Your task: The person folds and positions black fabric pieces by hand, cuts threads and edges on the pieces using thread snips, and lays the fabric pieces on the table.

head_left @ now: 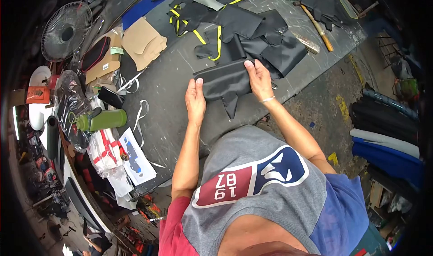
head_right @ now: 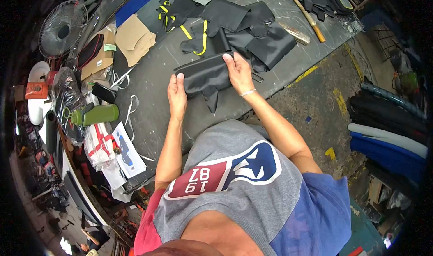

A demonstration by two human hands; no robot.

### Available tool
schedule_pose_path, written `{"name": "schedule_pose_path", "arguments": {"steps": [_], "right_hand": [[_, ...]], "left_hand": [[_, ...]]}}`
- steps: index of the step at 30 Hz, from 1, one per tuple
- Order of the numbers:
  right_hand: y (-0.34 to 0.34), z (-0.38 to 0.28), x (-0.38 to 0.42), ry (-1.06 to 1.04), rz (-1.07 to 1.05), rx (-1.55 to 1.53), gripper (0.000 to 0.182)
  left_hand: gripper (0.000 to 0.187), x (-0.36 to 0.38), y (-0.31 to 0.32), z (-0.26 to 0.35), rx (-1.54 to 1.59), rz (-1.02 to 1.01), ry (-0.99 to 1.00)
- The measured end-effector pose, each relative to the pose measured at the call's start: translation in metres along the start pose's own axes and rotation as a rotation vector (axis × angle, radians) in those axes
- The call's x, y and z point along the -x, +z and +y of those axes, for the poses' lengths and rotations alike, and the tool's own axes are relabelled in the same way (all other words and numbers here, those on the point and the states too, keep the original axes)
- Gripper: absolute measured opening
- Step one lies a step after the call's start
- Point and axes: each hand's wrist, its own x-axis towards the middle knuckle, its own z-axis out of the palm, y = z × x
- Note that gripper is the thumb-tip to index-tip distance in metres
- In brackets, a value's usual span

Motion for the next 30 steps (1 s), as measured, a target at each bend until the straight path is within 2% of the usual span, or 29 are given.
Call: {"name": "schedule_pose_path", "arguments": {"steps": [3,5,8,9,12,13,16,17,20,21,23,26,28,29,30], "right_hand": [[0.009,0.023,-0.016,-0.091,0.018,0.225,0.039],[0.008,0.036,-0.019,-0.083,-0.034,0.399,0.039],[0.01,0.077,-0.023,-0.282,-0.095,0.454,0.036],[0.008,0.082,-0.017,-0.209,-0.127,0.467,0.035],[0.006,0.094,-0.016,-0.206,-0.172,0.587,0.035],[0.005,0.075,-0.021,0.032,-0.282,0.666,0.04],[0.012,0.049,-0.026,0.185,-0.305,0.48,0.056],[0.012,0.051,-0.028,0.187,-0.33,0.436,0.073],[0.014,0.076,-0.033,0.016,-0.284,0.53,0.072],[0.014,0.066,-0.037,0.099,-0.319,0.642,0.07],[0.01,0.067,-0.04,0.053,-0.33,0.716,0.067],[0.012,0.063,-0.039,-0.084,-0.4,0.869,0.067],[0.01,0.054,-0.044,-0.186,-0.502,1.008,0.069],[0.01,0.044,-0.048,-0.237,-0.5,1.071,0.07],[0.005,0.038,-0.059,-0.364,-0.492,1.068,0.065]], "left_hand": [[0.041,-0.009,0.0,-0.025,-0.023,-0.032,-0.002],[0.042,-0.01,-0.008,-0.037,-0.169,-0.076,-0.114],[0.041,-0.004,-0.011,-0.024,-0.349,-0.045,-0.22],[0.036,-0.003,-0.007,-0.029,-0.412,0.031,-0.089],[0.037,0.006,-0.004,-0.033,-0.471,-0.001,-0.197],[0.042,0.003,-0.004,-0.038,-0.496,0.01,-0.158],[0.042,-0.007,0.001,-0.044,-0.467,0.094,-0.003],[0.043,-0.01,0.003,-0.043,-0.504,0.099,0.031],[0.039,-0.02,0.007,-0.05,-0.616,0.053,0.147],[0.035,-0.021,0.008,-0.043,-0.727,0.042,0.159],[0.028,-0.022,0.009,-0.031,-0.954,0.019,0.179],[0.025,-0.03,0.019,-0.016,-0.873,0.004,0.499],[0.029,-0.036,0.037,-0.031,-0.599,-0.257,0.414],[0.032,-0.034,0.049,-0.05,-0.556,-0.246,0.492],[0.04,-0.029,0.059,-0.067,-0.593,-0.279,0.42]]}}
